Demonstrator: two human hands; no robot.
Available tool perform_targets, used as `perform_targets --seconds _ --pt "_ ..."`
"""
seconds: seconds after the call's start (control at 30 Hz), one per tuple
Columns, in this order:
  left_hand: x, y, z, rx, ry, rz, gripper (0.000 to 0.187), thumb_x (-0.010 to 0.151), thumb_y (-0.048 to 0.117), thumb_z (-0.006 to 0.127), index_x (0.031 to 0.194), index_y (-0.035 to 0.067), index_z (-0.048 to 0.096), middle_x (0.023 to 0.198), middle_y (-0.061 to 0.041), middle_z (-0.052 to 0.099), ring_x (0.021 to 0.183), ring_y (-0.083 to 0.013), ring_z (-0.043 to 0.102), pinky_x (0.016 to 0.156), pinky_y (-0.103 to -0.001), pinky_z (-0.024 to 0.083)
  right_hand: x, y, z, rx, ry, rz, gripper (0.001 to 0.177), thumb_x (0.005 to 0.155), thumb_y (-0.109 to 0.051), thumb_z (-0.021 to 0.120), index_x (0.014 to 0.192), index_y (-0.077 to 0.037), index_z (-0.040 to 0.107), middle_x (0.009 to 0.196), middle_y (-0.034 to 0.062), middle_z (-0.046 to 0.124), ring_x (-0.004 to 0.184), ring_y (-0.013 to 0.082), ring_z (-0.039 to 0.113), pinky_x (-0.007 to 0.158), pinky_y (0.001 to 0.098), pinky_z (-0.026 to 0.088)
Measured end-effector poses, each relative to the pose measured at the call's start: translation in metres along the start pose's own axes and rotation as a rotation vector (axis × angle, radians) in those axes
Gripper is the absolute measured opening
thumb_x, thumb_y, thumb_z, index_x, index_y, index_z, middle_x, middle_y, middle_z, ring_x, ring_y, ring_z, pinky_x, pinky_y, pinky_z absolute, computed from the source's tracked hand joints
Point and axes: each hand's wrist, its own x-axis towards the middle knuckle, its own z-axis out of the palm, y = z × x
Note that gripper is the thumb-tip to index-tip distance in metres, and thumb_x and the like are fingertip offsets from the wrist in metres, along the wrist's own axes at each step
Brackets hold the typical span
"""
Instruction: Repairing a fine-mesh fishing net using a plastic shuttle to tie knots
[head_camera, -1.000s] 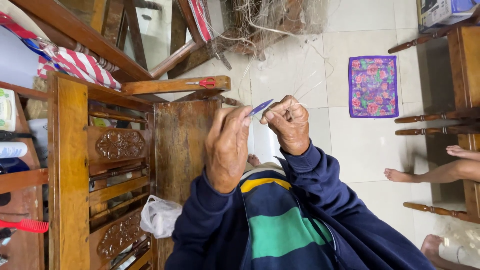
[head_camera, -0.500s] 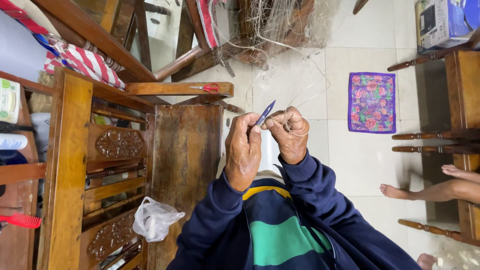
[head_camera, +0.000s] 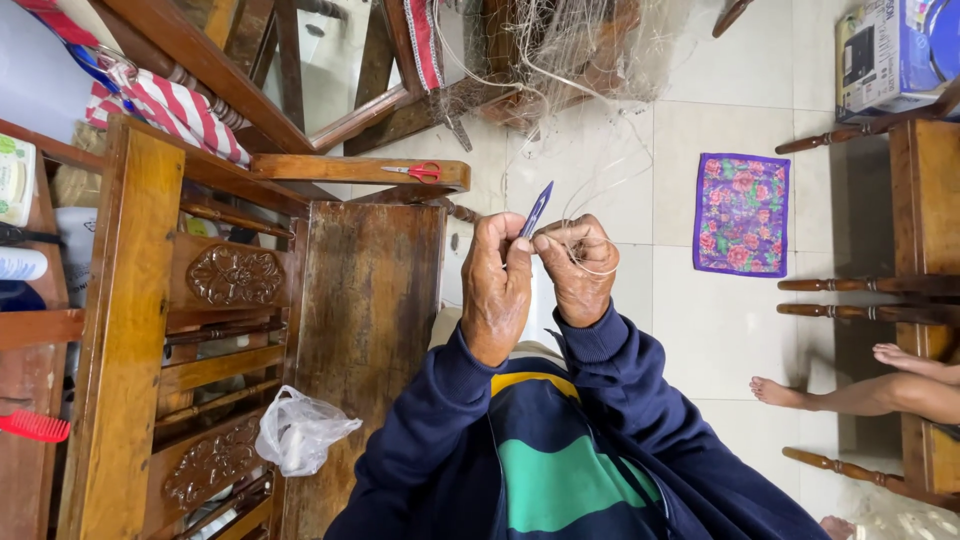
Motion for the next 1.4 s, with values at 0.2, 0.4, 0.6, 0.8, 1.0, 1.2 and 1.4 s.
perform_targets --seconds 0.2,0.4,0.6,0.8,1.0,1.2,1.4 --pt "0.006 -0.003 0.002 -0.068 0.016 -0.038 0.026 0.121 0.007 0.057 0.143 0.000 0.068 0.102 -0.018 0.071 0.083 -0.0304 0.082 0.064 -0.042 0.071 0.002 0.003 0.001 -0.017 0.012 -0.008 0.017 0.105 0.002 0.091 0.102 0.005 0.075 0.086 0.0224 0.081 0.070 0.0095 0.058 0.057 0.0229 0.041" --pt "0.000 0.005 0.011 -0.185 0.059 -0.039 0.024 0.124 0.012 0.055 0.140 -0.001 0.067 0.082 -0.007 0.067 0.063 -0.0165 0.069 0.053 -0.031 0.061 0.006 -0.001 0.005 0.101 0.006 -0.023 0.019 0.106 0.002 0.090 0.101 0.005 0.072 0.084 0.0236 0.080 0.067 0.0126 0.056 0.057 0.0249 0.042" --pt "-0.009 -0.002 0.013 -0.245 0.080 0.064 0.025 0.125 0.017 0.060 0.138 -0.003 0.070 0.089 -0.011 0.075 0.077 -0.0189 0.076 0.070 -0.034 0.069 0.008 -0.008 -0.001 0.186 -0.037 0.009 0.023 0.106 0.003 0.087 0.100 0.004 0.065 0.081 0.0281 0.076 0.056 0.0096 0.049 0.046 0.0210 0.036" --pt "0.004 0.026 0.002 -0.231 0.101 0.181 0.023 0.126 0.014 0.059 0.135 -0.006 0.068 0.094 -0.013 0.077 0.086 -0.0263 0.086 0.078 -0.042 0.075 0.005 -0.018 0.003 0.160 -0.046 0.017 0.021 0.103 0.003 0.089 0.096 0.005 0.069 0.080 0.0279 0.078 0.056 0.0084 0.049 0.044 0.0208 0.035" --pt "0.005 0.023 0.010 -0.151 0.251 0.356 0.025 0.122 0.010 0.064 0.141 -0.007 0.060 0.116 -0.020 0.074 0.084 -0.0241 0.077 0.069 -0.038 0.072 0.001 -0.005 -0.001 0.210 -0.047 0.026 0.022 0.103 0.004 0.089 0.096 0.005 0.068 0.078 0.0280 0.077 0.055 0.0089 0.049 0.043 0.0205 0.036" --pt "0.012 0.036 0.016 0.045 0.365 0.508 0.035 0.125 0.012 0.059 0.154 -0.007 0.064 0.135 -0.023 0.074 0.108 -0.0330 0.078 0.087 -0.044 0.069 -0.001 0.001 0.002 0.247 -0.047 0.052 0.022 0.102 0.005 0.089 0.097 0.005 0.067 0.079 0.0263 0.076 0.057 0.0087 0.049 0.043 0.0209 0.037" --pt "0.025 0.051 0.008 -0.107 0.330 0.538 0.031 0.122 0.023 0.071 0.140 -0.001 0.080 0.129 -0.016 0.077 0.103 -0.0209 0.072 0.086 -0.035 0.068 0.000 0.014 -0.004 0.207 -0.079 0.000 0.022 0.103 0.009 0.086 0.094 0.006 0.067 0.077 0.0252 0.070 0.058 0.0120 0.048 0.045 0.0251 0.038"
